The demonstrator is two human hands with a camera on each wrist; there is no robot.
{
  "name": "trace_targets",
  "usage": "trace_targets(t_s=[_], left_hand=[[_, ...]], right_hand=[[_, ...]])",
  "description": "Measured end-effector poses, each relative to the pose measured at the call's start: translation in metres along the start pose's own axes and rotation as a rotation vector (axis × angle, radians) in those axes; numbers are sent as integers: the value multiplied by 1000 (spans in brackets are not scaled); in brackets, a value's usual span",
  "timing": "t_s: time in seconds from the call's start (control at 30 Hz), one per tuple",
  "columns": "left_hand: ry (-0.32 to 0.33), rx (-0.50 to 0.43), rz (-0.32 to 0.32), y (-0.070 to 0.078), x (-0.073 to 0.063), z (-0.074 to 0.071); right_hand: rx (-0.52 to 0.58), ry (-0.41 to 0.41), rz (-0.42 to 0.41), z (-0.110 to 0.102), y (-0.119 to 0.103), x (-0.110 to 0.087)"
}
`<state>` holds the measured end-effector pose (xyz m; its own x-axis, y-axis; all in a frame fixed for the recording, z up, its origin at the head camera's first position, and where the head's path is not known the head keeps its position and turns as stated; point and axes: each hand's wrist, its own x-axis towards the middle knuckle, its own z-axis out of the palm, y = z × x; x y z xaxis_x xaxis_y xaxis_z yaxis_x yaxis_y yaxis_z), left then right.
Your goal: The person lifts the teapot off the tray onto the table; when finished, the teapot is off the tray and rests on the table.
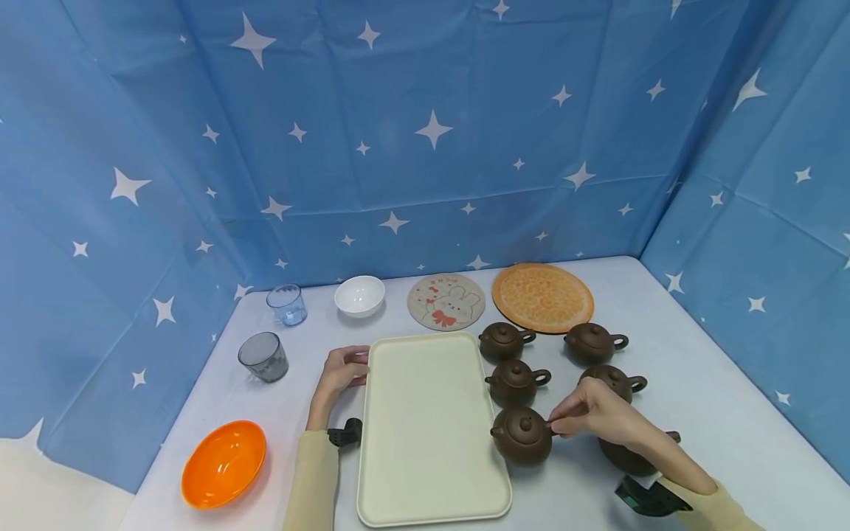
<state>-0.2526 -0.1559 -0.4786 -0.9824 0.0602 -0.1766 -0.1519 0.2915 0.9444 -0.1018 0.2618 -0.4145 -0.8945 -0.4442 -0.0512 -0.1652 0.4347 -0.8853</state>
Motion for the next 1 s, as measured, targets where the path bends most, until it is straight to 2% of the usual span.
trace_targets(t_s=[0.37, 1.0], left_hand=[[-3, -15, 3, -1, 2, 1], [8, 0, 3, -2, 3, 2]], right_hand=[[22, -16, 62, -3, 13, -5], [-45, -8, 128, 2, 19, -5]])
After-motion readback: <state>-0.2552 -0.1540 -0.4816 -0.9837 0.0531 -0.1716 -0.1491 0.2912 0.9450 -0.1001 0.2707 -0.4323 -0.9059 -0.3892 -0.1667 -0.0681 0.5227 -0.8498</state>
